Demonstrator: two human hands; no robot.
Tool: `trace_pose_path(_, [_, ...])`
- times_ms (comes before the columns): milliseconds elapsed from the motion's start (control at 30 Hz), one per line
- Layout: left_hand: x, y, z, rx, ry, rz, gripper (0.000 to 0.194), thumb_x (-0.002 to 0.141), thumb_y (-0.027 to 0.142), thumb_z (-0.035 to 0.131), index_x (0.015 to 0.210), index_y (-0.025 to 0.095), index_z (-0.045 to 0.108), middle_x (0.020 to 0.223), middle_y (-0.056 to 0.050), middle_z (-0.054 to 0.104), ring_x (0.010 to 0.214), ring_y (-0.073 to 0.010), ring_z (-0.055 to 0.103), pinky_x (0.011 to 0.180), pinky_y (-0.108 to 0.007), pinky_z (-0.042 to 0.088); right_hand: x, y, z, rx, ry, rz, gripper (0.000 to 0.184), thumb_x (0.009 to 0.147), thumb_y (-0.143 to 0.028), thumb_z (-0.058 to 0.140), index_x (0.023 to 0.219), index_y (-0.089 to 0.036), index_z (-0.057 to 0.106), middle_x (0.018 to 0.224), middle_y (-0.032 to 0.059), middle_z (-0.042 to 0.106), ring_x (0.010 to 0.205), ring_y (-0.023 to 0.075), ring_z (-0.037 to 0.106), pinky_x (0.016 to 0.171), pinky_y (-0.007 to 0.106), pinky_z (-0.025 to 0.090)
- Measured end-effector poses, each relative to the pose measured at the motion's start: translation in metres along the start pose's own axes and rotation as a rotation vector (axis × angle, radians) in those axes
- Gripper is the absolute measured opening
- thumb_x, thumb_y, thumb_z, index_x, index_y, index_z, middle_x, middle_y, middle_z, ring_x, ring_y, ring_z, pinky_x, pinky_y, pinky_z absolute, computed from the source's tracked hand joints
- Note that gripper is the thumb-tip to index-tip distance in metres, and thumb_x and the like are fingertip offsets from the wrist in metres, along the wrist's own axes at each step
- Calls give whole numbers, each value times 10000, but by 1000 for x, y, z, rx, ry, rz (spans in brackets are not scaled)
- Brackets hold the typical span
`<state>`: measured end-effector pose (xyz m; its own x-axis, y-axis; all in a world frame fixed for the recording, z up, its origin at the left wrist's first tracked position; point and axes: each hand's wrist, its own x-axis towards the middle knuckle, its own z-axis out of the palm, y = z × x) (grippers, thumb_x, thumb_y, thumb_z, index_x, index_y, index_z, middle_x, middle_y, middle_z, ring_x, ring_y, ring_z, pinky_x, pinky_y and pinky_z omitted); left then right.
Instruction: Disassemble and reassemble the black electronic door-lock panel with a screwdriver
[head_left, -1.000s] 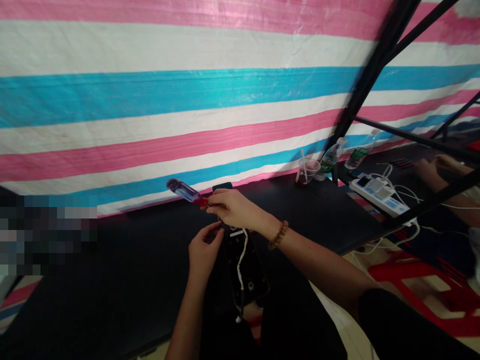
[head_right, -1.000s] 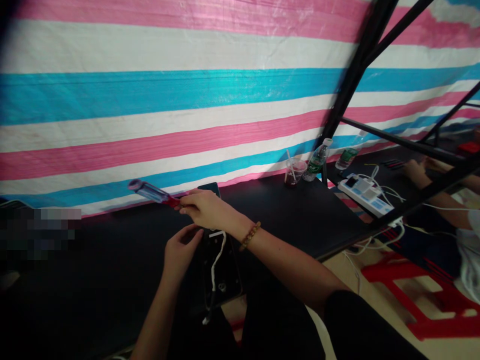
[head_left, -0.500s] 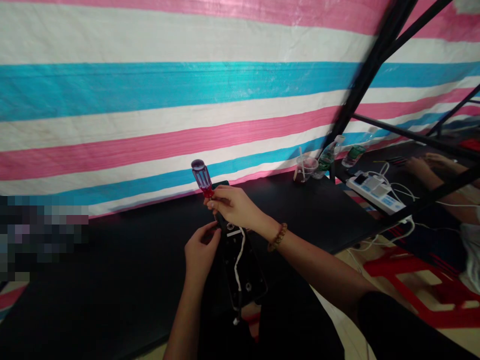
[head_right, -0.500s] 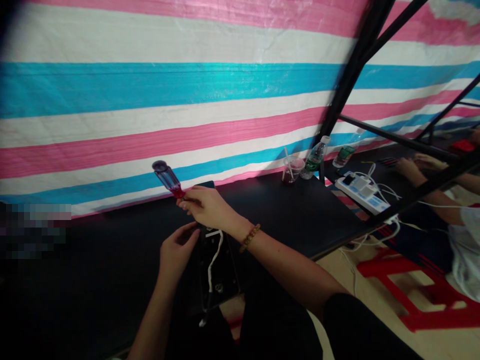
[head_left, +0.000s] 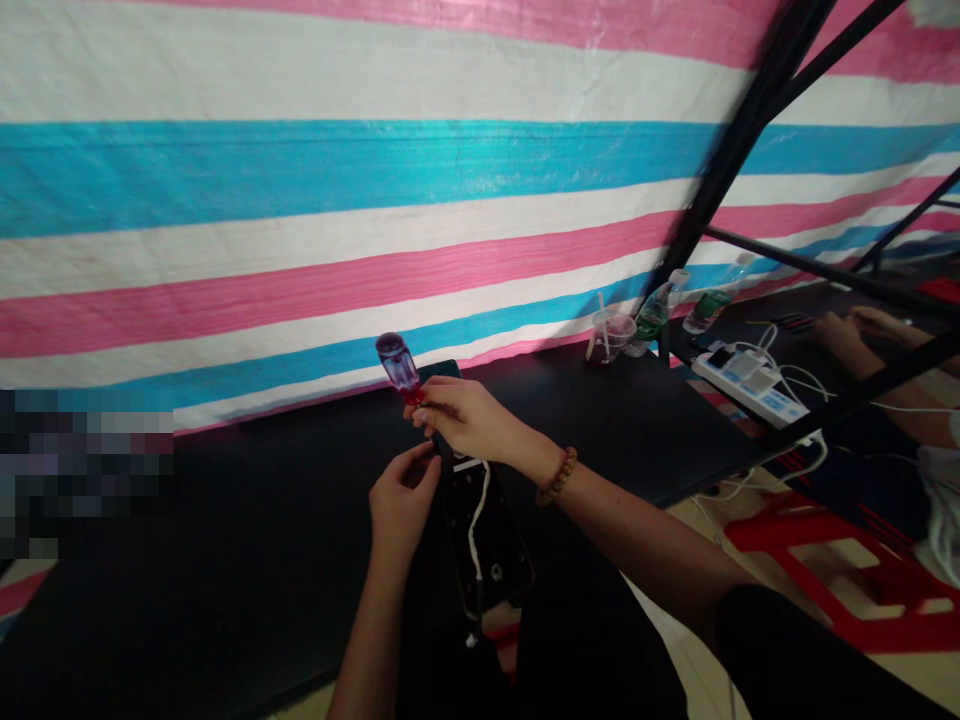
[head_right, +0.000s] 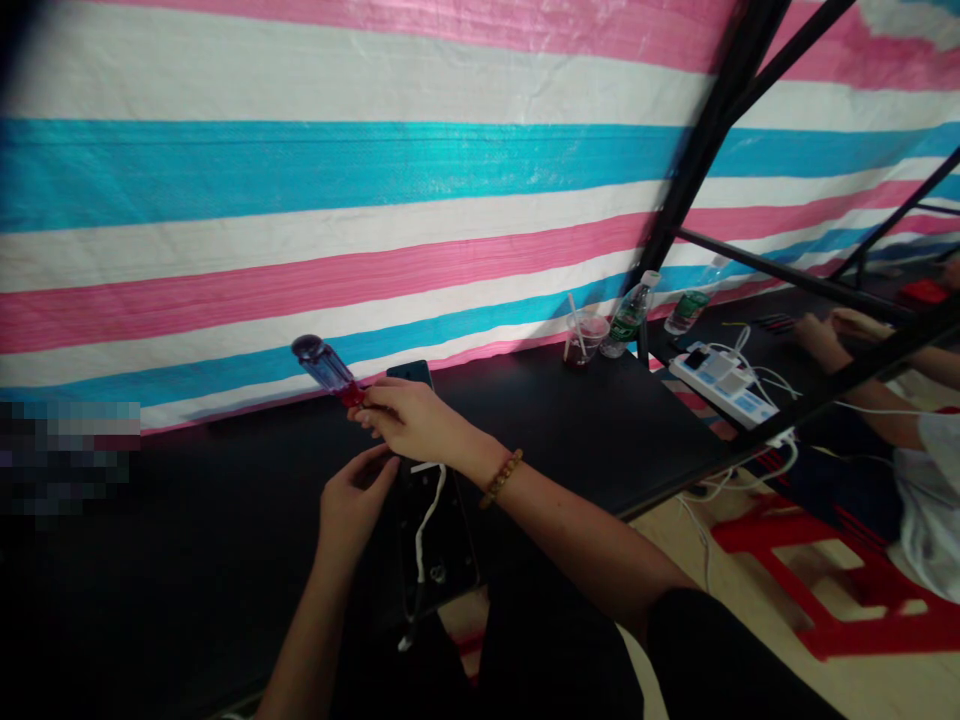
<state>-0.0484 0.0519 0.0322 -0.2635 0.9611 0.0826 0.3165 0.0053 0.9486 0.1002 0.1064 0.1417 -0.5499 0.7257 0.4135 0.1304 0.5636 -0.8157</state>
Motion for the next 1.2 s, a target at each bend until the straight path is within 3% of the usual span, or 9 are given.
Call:
trace_pose_path(233, [-1, 5, 0, 33, 10, 3, 449, 728, 426, 693, 1074, 143, 730, 986, -110, 761, 866, -238, 718, 809, -357, 561, 8, 15, 11, 190, 109, 114, 102, 857, -255, 675, 897, -174, 626, 839, 5, 665, 743, 116, 634, 695, 245, 527])
trace_pose_path(333, [-1, 5, 0, 34, 16, 9, 453, 717, 430, 691, 1066, 145, 732, 960, -106, 762, 847, -241, 717, 794, -364, 561, 11, 16, 12, 285, 107, 141, 66, 870, -228, 635, 851, -165, 638, 836, 20, 690, 745, 119, 654, 687, 247, 530])
trace_pose_path(467, [1, 3, 0, 43, 10, 21, 457, 709, 442, 692, 1055, 145, 734, 945, -104, 762, 832, -241, 715, 792, -366, 558, 11, 9, 12, 228, 43, 133, 130, 925, -177, 529, 926, -148, 655, 957, 64, 714, 860, 125, 679, 746, 254, 528])
trace_pose_path(567, [2, 2, 0, 48, 0, 19, 461, 717, 440, 689, 1070, 145, 730, 961, -106, 761, 836, -238, 717, 797, -363, 558, 11, 8, 15, 170, 111, 143, 107, 874, -232, 649, 952, -161, 637, 875, 29, 704, 812, 124, 676, 751, 261, 529])
trace_pose_path(733, [1, 4, 0, 49, 20, 25, 453, 716, 434, 690, 1064, 147, 731, 954, -100, 760, 840, -232, 715, 783, -350, 563, 13, 13, 14, 311, 191, 210, 156, 825, -266, 715, 864, -180, 591, 752, -4, 693, 742, 138, 696, 635, 234, 532])
trace_pose_path(833, [2, 5, 0, 55, 13, 23, 460, 713, 437, 695, 1065, 143, 731, 942, -100, 760, 819, -229, 714, 771, -346, 564, 12, 12, 10, 325, 121, 179, 61, 880, -219, 630, 859, -162, 636, 862, 45, 733, 812, 144, 701, 662, 240, 533])
trace_pose_path(933, [4, 4, 0, 55, 9, 27, 444, 706, 432, 704, 1044, 147, 737, 951, -103, 762, 826, -231, 716, 785, -350, 561, 11, 10, 10, 267, 70, 141, 126, 924, -182, 547, 951, -155, 667, 953, 69, 741, 876, 141, 697, 724, 254, 535])
trace_pose_path(1100, [5, 2, 0, 57, 4, 23, 451, 703, 433, 708, 1050, 147, 735, 924, -98, 763, 818, -231, 718, 786, -354, 563, 11, 15, 17, 222, 219, 156, 152, 847, -289, 687, 928, -168, 641, 826, 18, 712, 775, 131, 683, 720, 263, 534])
trace_pose_path(1200, [5, 4, -1, 78, 12, 29, 446, 706, 438, 705, 1048, 153, 737, 949, -102, 763, 835, -237, 719, 796, -363, 563, 11, 16, 17, 280, 209, 169, 104, 860, -265, 658, 864, -161, 652, 829, 27, 714, 774, 131, 686, 699, 252, 534])
